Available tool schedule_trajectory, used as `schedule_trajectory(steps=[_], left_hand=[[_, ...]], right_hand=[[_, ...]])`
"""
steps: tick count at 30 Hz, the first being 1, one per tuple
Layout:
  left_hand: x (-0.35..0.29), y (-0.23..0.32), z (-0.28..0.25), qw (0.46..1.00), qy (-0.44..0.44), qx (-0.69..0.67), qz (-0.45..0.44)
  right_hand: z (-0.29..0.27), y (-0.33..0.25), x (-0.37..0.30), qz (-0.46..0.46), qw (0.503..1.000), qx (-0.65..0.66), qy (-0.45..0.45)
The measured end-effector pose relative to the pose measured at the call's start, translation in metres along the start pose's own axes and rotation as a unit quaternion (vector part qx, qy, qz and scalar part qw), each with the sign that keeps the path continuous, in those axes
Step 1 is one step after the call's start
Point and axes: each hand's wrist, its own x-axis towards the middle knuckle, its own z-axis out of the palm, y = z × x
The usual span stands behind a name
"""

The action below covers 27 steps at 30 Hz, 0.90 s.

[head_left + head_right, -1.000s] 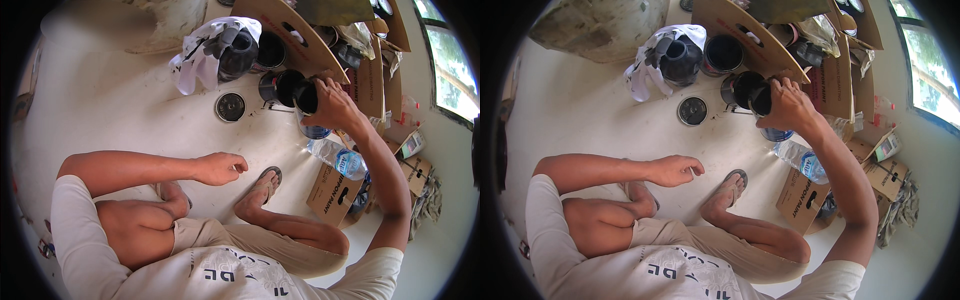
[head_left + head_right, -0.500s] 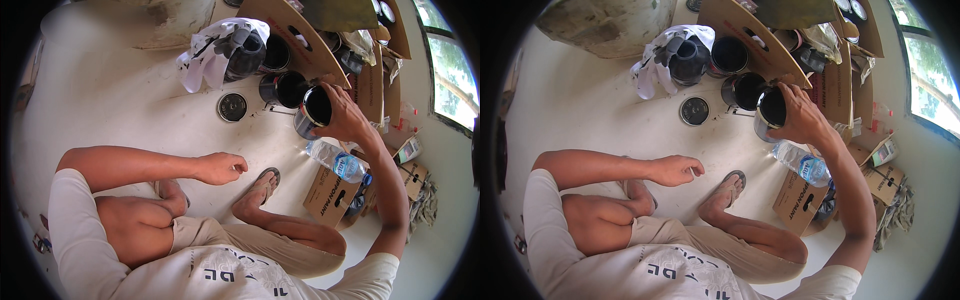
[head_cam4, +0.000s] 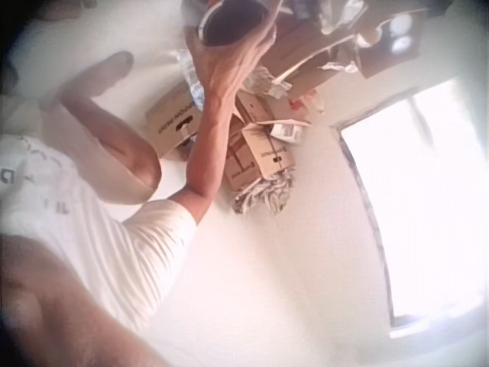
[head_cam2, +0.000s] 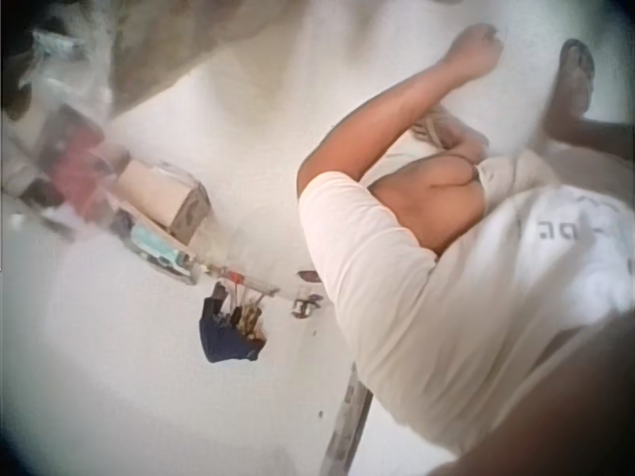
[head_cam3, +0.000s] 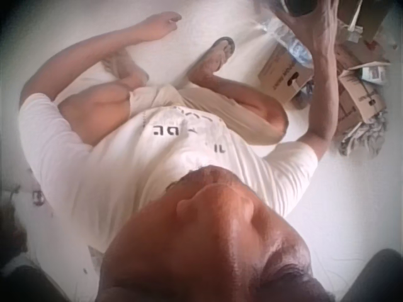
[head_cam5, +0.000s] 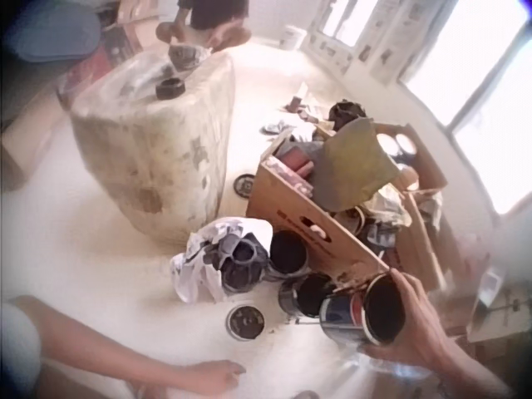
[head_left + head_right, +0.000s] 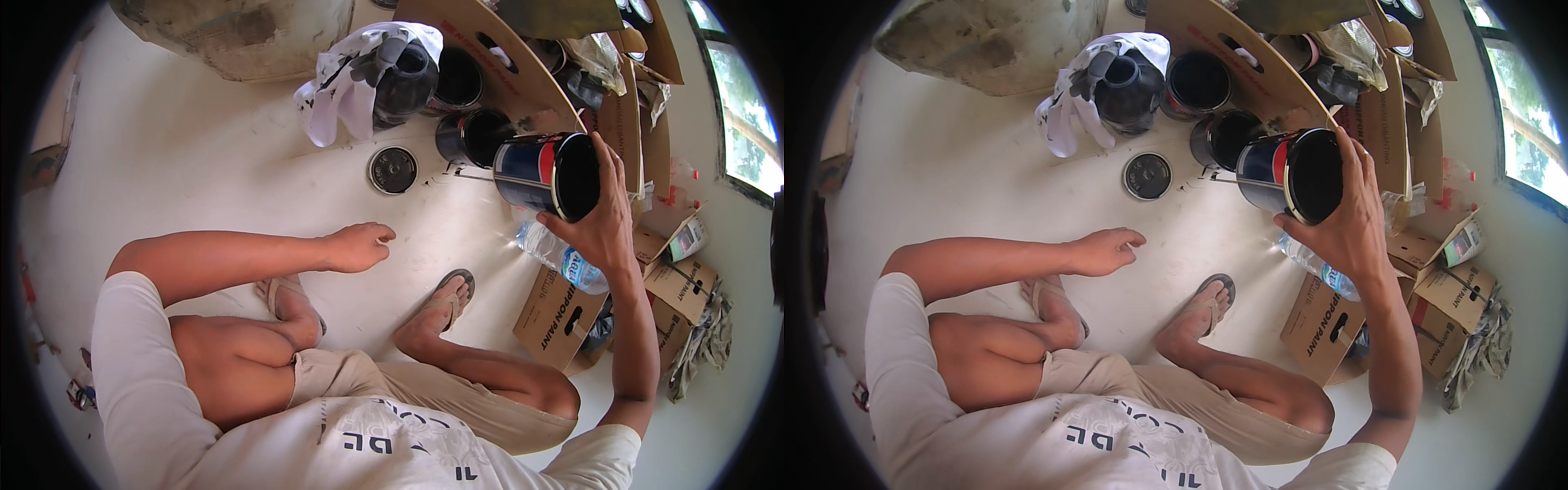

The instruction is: The person sits on the floor and mixes black paint in a can using a wooden stick. They add a liquid from a small white bottle and water from a plastic bottle into the paint, stirring after each addition. The person then pours the mixed paint into a larger container and seals the original can with a cloth and lid.

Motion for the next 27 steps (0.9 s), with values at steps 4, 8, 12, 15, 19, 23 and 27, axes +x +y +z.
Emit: schedule_trajectory(steps=[4, 8, 12, 15, 19, 23, 27], left_hand=[[0.017, -0.022, -0.007, 0.989, 0.106, -0.053, -0.094], [0.039, -0.022, -0.009, 0.964, 0.193, -0.107, -0.147], [0.057, -0.027, -0.018, 0.963, 0.182, -0.139, -0.141], [0.074, -0.030, -0.018, 0.973, 0.136, -0.170, -0.078], [0.078, -0.051, -0.019, 0.963, 0.181, -0.193, -0.047], [0.063, -0.037, -0.011, 0.965, 0.201, -0.121, 0.113], [0.014, 0.039, -0.017, 0.964, 0.128, 0.027, 0.232]], right_hand=[[0.010, -0.013, -0.025, -0.020, 0.998, 0.053, 0.006], [0.044, -0.022, -0.049, -0.053, 0.992, 0.106, -0.036], [0.106, -0.015, -0.058, -0.129, 0.978, 0.146, -0.074], [0.140, -0.006, -0.059, -0.143, 0.978, 0.125, -0.091], [0.162, -0.003, -0.050, -0.142, 0.978, 0.134, -0.073], [0.171, 0.007, -0.054, -0.123, 0.984, 0.092, -0.094], [0.135, -0.005, -0.055, -0.083, 0.974, 0.056, -0.203]])
